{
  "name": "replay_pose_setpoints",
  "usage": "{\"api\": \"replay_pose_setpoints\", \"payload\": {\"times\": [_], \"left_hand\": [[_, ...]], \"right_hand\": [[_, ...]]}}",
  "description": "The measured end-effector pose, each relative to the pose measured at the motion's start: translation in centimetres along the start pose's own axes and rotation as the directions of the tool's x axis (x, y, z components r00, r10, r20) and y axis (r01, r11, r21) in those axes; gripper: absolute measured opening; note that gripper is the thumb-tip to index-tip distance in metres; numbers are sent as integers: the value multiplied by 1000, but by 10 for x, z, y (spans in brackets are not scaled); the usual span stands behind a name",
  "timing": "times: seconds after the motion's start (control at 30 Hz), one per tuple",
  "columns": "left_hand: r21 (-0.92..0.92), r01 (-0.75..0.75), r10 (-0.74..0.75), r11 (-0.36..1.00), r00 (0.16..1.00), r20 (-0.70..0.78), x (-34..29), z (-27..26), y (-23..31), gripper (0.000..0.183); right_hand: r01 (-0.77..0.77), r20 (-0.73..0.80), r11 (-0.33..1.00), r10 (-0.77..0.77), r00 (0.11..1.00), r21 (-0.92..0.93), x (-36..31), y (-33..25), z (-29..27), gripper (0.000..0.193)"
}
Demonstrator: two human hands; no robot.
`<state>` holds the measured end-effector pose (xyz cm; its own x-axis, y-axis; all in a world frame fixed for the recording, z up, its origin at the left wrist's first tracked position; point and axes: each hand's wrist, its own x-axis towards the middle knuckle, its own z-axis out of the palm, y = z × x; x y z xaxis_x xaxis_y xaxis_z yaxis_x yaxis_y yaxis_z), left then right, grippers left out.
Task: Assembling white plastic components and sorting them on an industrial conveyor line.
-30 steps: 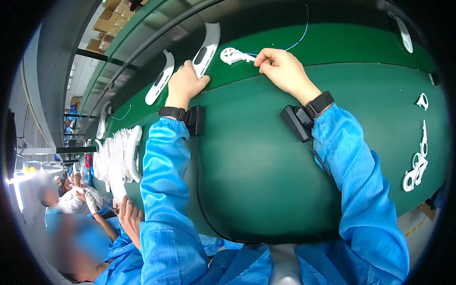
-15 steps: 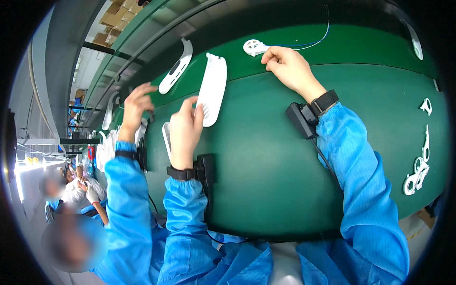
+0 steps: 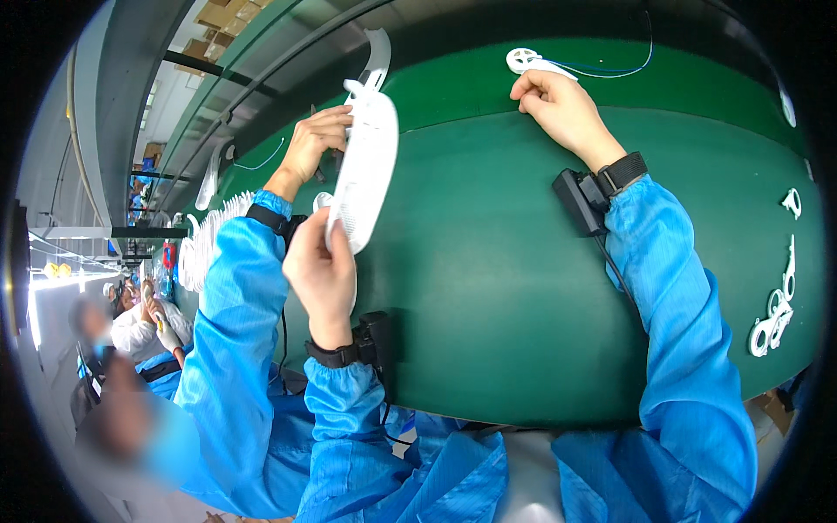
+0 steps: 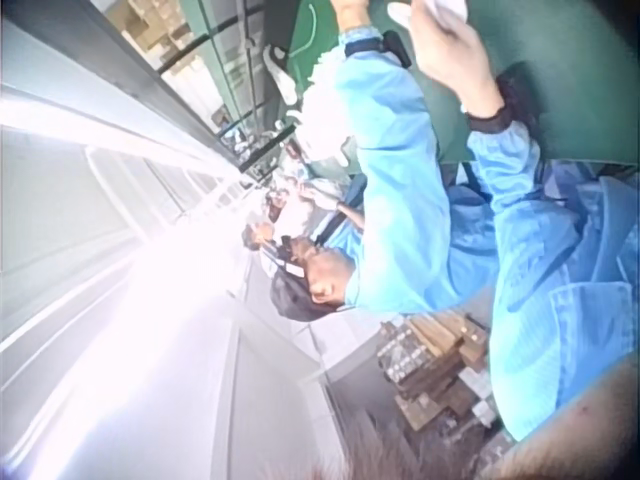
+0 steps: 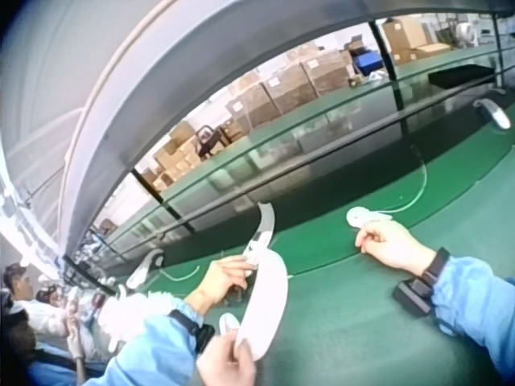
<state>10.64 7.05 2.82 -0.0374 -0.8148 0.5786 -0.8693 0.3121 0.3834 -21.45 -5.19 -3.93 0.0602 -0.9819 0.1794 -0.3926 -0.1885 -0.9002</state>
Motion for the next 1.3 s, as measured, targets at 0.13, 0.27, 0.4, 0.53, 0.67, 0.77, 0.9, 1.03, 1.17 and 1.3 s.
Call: {"api": "replay_pose_setpoints", "payload": {"times": [0.13, 0.27, 0.4, 0.53, 0.67, 0.77, 0.9, 1.03, 1.17, 1.3], "left_hand": [[77, -74, 85, 994, 987, -138, -12, -44, -12, 24], [82, -155, 158, 985, 987, -31, -10, -33, -22, 22], [195, -36, 52, 980, 996, -79, -13, -45, -30, 16], [295, 201, -131, 934, 962, -241, -20, -43, -46, 15], [468, 150, -27, 871, 966, -258, -34, -47, -81, 14], [521, 381, -336, 763, 924, -183, -42, -52, -97, 15], [580, 506, -516, 638, 841, -164, -41, -55, -121, 28], [617, 376, -448, 691, 893, -43, -69, -58, -167, 38], [325, 362, -363, 873, 930, -61, -68, -76, -78, 42], [295, 193, -301, 936, 873, 385, -56, -42, -23, 50]], "right_hand": [[26, 68, 999, -28, 997, 26, 11, -17, 21, 15], [-33, 25, 999, 34, 999, -30, 1, -7, 3, 16], [-21, 38, 998, 23, 999, -55, 2, -12, 8, 16], [-48, 42, 993, 53, 998, -106, -1, -12, 5, 16], [4, 44, 995, 1, 999, -102, 2, -18, 12, 16], [-53, 40, 992, 57, 998, -112, 1, -16, 11, 16], [-10, 37, 997, 13, 999, -72, 1, -6, 5, 15], [51, 21, 992, -49, 999, -116, -11, -12, -6, 16], [108, -66, 974, -123, 990, -197, -4, -23, 25, 16], [58, -54, 995, -63, 997, -80, -16, -21, 22, 15]]}}
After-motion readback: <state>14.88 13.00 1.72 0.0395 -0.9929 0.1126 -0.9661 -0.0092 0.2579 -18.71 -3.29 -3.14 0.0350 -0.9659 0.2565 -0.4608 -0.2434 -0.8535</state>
